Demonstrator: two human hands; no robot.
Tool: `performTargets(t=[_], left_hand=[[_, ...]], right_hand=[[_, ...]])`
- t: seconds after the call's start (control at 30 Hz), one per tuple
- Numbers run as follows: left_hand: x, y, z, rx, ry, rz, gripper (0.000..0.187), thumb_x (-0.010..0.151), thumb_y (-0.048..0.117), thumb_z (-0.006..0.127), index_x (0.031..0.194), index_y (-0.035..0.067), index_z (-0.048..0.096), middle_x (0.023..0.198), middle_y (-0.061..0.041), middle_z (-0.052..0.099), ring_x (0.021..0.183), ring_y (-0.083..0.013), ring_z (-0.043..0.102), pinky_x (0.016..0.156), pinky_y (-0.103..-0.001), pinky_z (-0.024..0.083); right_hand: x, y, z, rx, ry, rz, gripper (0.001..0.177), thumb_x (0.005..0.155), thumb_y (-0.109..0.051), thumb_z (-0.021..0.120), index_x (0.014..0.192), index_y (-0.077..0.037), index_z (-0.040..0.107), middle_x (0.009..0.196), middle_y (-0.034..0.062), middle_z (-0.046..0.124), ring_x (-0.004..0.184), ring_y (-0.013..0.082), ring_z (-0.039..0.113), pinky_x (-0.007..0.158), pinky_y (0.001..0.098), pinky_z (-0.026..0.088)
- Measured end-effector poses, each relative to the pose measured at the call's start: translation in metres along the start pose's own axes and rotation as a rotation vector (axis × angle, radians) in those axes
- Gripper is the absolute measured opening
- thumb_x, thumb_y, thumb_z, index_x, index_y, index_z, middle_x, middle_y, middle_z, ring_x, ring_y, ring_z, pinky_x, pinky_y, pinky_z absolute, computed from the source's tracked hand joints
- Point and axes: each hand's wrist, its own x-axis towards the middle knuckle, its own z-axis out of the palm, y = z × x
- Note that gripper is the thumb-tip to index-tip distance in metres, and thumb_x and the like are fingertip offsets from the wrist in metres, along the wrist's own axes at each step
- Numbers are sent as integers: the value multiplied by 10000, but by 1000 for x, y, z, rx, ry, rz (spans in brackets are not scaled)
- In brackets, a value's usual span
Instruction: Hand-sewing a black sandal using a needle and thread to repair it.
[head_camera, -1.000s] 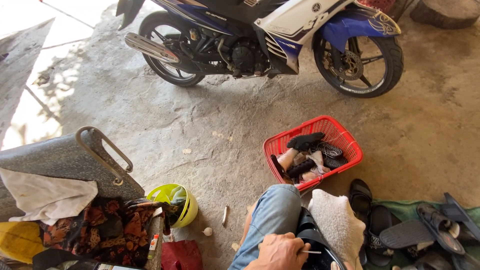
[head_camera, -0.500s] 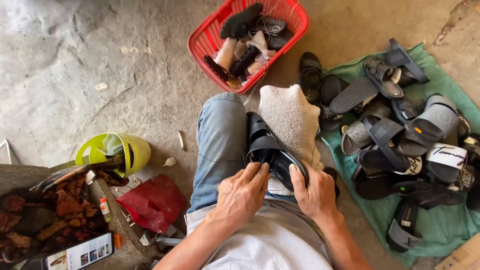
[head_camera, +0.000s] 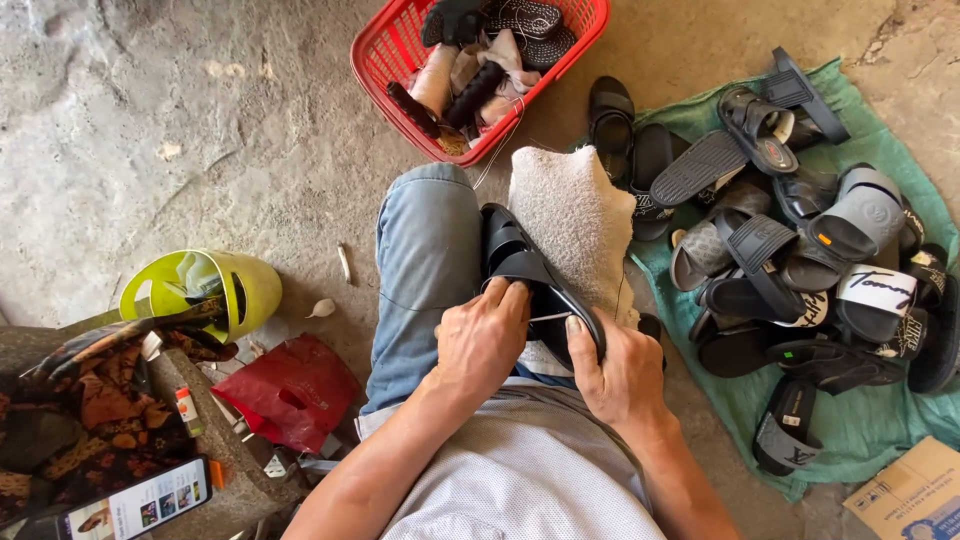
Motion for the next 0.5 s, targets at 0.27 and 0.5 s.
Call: performTargets(t=[0.27,0.5], left_hand=[[2,22,-82,-227,20,-57,178,1013,274,599,1069,160,723,900,-7,686,641,-198,737,499,-295,563],[0,32,-78,-485,-11,-114,205,1028,273,583,1107,150,727,946,-30,721,700,-232,758,544,-321,588]], right_hand=[[4,2,-19,-2,-27,52,427,1010,-397,499,714,-125,644,464,145,551,507,416,634,486,454,504],[6,-11,-32,-23,-51,103,504,1041,-363,436,639,-83,559,465,182,510,507,461,563,507,491,480]])
